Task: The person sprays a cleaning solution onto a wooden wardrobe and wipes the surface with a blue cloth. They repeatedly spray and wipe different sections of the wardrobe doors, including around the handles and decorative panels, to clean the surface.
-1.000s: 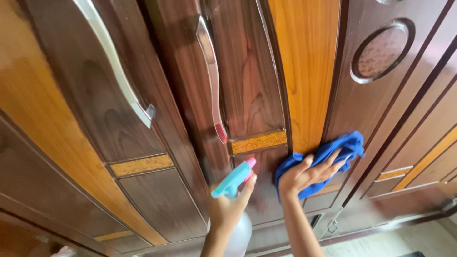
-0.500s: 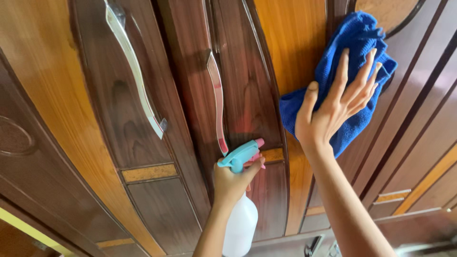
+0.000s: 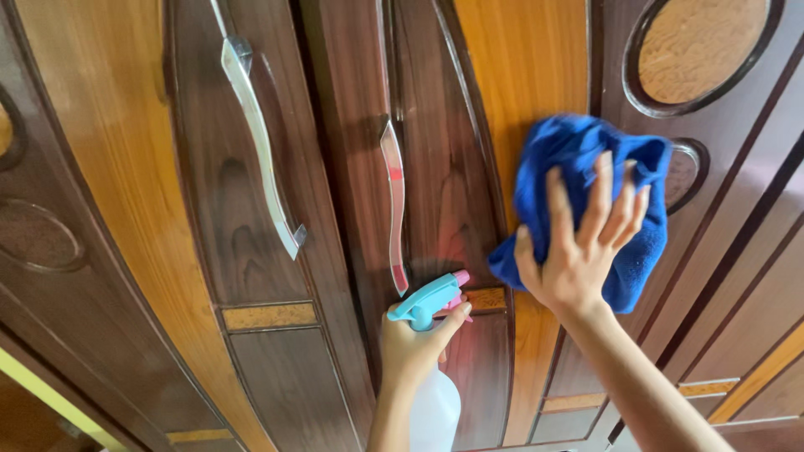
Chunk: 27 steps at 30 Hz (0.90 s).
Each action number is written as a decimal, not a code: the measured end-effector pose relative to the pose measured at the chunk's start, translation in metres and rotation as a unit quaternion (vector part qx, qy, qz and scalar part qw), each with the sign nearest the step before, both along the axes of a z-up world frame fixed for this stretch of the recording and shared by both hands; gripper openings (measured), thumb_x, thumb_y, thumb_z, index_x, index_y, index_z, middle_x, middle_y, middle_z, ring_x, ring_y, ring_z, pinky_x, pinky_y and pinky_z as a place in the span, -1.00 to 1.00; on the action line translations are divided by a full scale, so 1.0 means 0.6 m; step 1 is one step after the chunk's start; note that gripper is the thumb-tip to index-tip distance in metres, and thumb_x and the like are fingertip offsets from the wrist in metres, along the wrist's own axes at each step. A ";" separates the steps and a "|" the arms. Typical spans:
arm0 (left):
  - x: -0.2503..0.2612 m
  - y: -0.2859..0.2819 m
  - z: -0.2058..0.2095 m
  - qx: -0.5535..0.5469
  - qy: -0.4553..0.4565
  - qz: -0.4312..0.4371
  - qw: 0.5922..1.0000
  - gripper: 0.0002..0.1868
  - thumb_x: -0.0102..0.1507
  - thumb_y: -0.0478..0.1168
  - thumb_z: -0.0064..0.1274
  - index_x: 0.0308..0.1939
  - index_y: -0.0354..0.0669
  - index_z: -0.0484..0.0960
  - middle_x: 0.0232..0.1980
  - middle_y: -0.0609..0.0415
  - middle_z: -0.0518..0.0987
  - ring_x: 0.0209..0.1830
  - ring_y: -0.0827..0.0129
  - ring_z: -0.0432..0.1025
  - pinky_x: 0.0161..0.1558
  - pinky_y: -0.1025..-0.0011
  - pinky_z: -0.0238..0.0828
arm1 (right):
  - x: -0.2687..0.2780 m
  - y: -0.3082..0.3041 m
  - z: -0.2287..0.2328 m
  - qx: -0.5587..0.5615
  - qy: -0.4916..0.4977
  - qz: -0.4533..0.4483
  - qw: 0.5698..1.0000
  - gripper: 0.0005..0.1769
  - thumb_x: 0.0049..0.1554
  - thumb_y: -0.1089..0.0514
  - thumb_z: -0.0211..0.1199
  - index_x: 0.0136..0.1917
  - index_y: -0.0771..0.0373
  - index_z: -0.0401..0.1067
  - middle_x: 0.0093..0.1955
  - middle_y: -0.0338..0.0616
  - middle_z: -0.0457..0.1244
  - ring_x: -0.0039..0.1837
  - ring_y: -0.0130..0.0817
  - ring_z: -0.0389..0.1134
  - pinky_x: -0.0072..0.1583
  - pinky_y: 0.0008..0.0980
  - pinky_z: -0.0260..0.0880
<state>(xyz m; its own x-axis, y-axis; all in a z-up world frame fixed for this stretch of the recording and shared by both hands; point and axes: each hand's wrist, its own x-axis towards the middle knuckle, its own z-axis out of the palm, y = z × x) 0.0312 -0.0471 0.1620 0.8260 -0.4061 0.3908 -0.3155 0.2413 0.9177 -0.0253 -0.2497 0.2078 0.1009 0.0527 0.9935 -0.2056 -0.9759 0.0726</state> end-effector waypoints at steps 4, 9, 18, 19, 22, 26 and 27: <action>0.004 -0.004 -0.003 0.016 0.033 -0.008 0.999 -0.61 0.15 -0.24 0.32 0.08 -0.06 0.80 -0.34 0.12 0.75 -0.68 0.52 0.32 -0.70 0.56 0.14 | -0.021 -0.026 -0.017 -0.081 0.068 0.051 0.993 -0.29 0.12 -0.18 0.24 0.46 0.17 0.38 0.59 0.30 -0.03 0.62 0.39 -0.12 0.56 0.42 -0.26; -0.004 -0.002 -0.002 -0.011 0.006 -0.003 1.000 -0.62 0.13 -0.27 0.31 0.05 -0.08 0.78 -0.26 0.19 0.74 -0.39 0.60 0.61 -0.70 0.57 0.19 | -0.018 -0.038 -0.039 0.017 -0.002 0.160 0.987 -0.35 0.32 -0.05 0.30 0.55 0.17 0.17 0.70 0.23 -0.18 0.75 0.35 -0.17 0.64 0.31 -0.15; 0.001 0.001 -0.008 0.017 0.003 0.014 1.000 -0.65 0.13 -0.29 0.32 0.02 -0.11 0.81 -0.28 0.14 0.75 -0.57 0.52 0.41 -0.69 0.55 0.15 | -0.030 0.020 -0.022 0.164 -0.019 -0.055 0.985 0.03 0.10 -0.12 0.51 0.68 0.16 0.12 0.71 0.30 -0.35 0.70 0.42 -0.37 0.55 0.56 -0.39; 0.005 -0.001 -0.012 0.019 0.006 0.013 1.000 -0.66 0.13 -0.30 0.33 0.00 -0.12 0.81 -0.28 0.14 0.76 -0.61 0.49 0.36 -0.69 0.55 0.14 | -0.027 0.025 -0.024 0.177 -0.016 -0.044 0.983 0.01 0.12 -0.08 0.49 0.68 0.17 0.10 0.72 0.28 -0.33 0.72 0.39 -0.35 0.57 0.52 -0.38; 0.016 -0.006 -0.023 -0.071 -0.089 -0.027 0.993 -0.65 0.17 -0.33 0.32 0.05 -0.16 0.77 -0.18 0.17 0.76 -0.29 0.59 0.65 -0.28 0.66 0.54 | -0.007 0.042 -0.039 0.175 -0.044 0.040 0.983 -0.11 0.19 0.10 0.32 0.68 0.23 0.02 0.74 0.21 -0.24 0.76 0.26 -0.29 0.66 0.32 -0.32; 0.010 -0.003 -0.018 -0.048 -0.057 -0.028 0.997 -0.63 0.16 -0.31 0.29 0.07 -0.14 0.77 -0.26 0.18 0.71 -0.34 0.60 0.62 -0.42 0.64 0.43 | 0.020 0.055 -0.045 0.144 -0.083 0.121 0.979 -0.17 0.23 0.22 0.18 0.67 0.26 -0.06 0.74 0.19 -0.14 0.78 0.19 -0.18 0.68 0.15 -0.31; 0.008 -0.002 -0.013 -0.025 -0.042 -0.014 0.999 -0.63 0.15 -0.30 0.30 0.06 -0.13 0.78 -0.28 0.19 0.72 -0.37 0.62 0.60 -0.53 0.62 0.35 | 0.023 0.053 -0.040 0.132 -0.084 0.131 0.979 -0.18 0.22 0.22 0.16 0.67 0.25 -0.05 0.73 0.20 -0.12 0.77 0.19 -0.16 0.68 0.15 -0.32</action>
<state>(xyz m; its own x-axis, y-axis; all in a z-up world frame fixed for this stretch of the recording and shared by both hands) 0.0358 -0.0483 0.1545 0.7777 -0.4070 0.4791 -0.3836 0.2966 0.8746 -0.0116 -0.2176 0.1838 -0.0479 -0.2054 0.9775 0.0661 -0.9771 -0.2020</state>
